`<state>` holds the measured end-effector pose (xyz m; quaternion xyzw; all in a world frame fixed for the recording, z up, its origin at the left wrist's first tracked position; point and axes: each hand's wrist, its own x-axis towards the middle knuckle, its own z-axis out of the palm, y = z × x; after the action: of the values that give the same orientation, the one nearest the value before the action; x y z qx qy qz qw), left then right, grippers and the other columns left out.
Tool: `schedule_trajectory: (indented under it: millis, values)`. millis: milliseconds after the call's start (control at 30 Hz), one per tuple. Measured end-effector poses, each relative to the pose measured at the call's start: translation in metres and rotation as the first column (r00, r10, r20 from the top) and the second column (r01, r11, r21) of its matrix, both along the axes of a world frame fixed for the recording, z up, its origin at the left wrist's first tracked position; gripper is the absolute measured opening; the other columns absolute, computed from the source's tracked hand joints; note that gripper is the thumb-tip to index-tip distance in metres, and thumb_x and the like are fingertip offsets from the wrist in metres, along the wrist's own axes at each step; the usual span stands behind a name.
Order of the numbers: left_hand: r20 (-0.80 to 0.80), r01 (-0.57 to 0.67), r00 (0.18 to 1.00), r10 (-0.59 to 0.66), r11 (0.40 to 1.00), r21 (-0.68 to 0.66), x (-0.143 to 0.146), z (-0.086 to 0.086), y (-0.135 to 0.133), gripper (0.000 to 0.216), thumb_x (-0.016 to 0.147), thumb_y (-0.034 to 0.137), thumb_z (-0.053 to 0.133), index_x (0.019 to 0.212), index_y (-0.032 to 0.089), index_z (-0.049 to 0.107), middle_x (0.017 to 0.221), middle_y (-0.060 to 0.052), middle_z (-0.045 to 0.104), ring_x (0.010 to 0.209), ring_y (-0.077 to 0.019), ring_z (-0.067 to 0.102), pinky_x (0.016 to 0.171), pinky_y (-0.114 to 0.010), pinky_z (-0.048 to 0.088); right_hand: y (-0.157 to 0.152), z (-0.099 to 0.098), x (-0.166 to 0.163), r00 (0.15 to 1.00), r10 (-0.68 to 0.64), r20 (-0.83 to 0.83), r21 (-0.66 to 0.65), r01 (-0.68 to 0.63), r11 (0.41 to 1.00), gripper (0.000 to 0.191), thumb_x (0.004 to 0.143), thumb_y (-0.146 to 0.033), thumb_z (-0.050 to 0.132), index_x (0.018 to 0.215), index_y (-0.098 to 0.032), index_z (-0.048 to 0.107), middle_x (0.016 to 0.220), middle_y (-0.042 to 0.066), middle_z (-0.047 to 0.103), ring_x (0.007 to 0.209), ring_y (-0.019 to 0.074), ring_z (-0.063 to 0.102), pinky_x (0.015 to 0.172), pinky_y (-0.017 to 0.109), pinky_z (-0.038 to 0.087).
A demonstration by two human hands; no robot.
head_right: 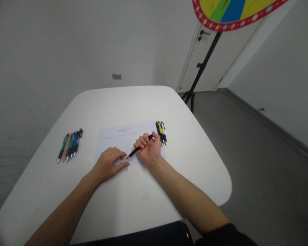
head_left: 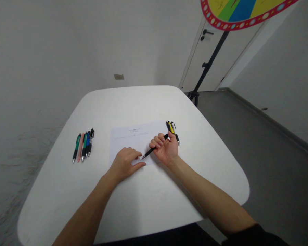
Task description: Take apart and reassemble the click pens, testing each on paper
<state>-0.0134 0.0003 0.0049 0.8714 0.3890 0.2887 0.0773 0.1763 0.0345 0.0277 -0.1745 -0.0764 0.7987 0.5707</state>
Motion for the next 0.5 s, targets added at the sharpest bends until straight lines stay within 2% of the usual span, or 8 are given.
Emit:
schedule_trajectory:
  millis: [267,500]
  values:
    - [-0.011,0.003,1.0,-0.003,1.0,-0.003,0.0005,-0.0002,0.0006,0.023,0.085,0.041,0.064,0.087,0.018,0.064,0.073,-0.002,0.067,0.068,-0.0162,0.059,0.067,-0.031,0.043,-0.0013,-0.0002,-0.0018,1.0,0.012,-0.005,-0.013,-0.012,1.0,0.043,0.09,-0.041,0.032,0.052,-0.021,0.028,0.047,-0.005,0.027,0.044,0.0104,0.027,0.049,0.024,0.034]
    - [-0.039,-0.007,0.999,0.007,1.0,-0.013,0.0003,-0.0012,0.0006,0.025,0.086,0.043,0.062,0.087,0.018,0.063,0.073,-0.002,0.067,0.068,-0.0162,0.059,0.067,-0.031,0.043,-0.0014,-0.0026,-0.0034,1.0,0.028,0.008,0.003,-0.028,1.0,0.041,0.088,-0.04,0.035,0.052,-0.022,0.026,0.048,-0.006,0.023,0.045,0.011,0.025,0.049,0.024,0.033]
